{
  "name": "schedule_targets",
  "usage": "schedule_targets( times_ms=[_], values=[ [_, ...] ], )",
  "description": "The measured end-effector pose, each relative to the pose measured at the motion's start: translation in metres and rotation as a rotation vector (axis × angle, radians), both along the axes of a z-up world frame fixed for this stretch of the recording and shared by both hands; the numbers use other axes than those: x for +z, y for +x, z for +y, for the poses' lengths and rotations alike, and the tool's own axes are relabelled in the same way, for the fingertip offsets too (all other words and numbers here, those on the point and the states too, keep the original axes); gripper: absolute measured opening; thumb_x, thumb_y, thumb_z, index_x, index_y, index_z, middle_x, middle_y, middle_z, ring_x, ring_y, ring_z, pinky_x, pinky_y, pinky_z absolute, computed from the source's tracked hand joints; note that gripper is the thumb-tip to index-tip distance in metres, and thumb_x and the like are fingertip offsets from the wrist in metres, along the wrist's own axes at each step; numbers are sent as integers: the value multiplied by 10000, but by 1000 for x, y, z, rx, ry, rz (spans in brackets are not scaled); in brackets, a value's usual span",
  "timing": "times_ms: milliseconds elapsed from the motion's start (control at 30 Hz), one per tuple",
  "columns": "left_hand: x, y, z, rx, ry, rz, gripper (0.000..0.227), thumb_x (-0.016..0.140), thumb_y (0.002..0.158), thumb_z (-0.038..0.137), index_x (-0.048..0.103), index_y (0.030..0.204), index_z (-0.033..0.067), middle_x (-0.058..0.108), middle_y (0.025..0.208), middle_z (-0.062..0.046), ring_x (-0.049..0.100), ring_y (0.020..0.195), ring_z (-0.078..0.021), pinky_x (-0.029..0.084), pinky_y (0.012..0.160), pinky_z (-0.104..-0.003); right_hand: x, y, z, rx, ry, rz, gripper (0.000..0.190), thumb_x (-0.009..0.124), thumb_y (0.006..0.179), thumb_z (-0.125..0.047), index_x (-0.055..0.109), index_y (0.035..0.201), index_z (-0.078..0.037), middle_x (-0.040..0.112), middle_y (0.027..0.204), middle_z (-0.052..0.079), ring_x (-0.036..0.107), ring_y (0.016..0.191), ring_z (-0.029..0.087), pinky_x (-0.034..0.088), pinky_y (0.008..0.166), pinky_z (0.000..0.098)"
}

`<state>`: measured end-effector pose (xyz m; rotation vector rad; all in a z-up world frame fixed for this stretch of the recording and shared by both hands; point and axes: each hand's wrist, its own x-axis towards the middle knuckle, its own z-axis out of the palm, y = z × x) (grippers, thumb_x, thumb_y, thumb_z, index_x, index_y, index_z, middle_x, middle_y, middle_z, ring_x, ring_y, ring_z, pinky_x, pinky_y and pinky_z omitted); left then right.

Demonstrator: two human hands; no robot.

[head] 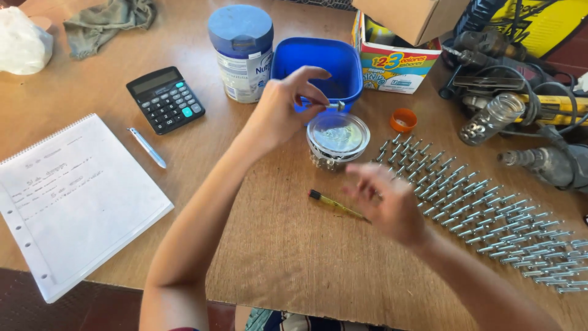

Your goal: Picking up individual metal screws from a table and placing them into a small plastic container while using a tool to nudge them.

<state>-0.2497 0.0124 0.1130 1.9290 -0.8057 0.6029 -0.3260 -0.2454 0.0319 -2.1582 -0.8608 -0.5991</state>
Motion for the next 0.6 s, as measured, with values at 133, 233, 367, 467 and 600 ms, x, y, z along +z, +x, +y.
schedule_targets(
  times_ms=[133,233,367,467,600],
  values=[
    [5,-39,-6,55,-18,-108,586,775,890,5,535,1418,95,797,953,-34,761,892,-219,593,796,-334,53,31,21,82,255,236,402,782,930,-269,711,1277,-78,764,1004,107,689,665,140,606,598,292],
    [9,-51,-4,70,2,-185,563,764,948,70,521,1448,158,784,1001,29,717,884,-207,578,842,-318,53,46,36,173,378,411,458,815,899,-149,666,1311,-17,721,990,145,737,785,173,636,620,299],
    [12,-57,1,82,59,-301,470,727,963,1,568,1392,107,752,986,-18,715,915,-256,567,850,-364,57,48,56,219,544,373,319,759,971,-122,691,1228,55,715,942,218,742,811,229,636,599,316],
    [11,-52,8,80,41,-307,373,770,934,38,637,1277,97,742,974,-43,718,920,-272,576,832,-383,57,46,60,241,634,407,292,705,1016,-134,684,1215,78,706,914,226,707,790,217,624,593,314],
    [19,-53,13,3,-31,-318,110,796,931,94,749,1027,116,727,926,-47,714,846,-261,581,771,-354,47,54,53,311,764,613,296,627,1046,-188,674,1223,45,741,1017,238,665,786,169,570,587,243]
  ],
)
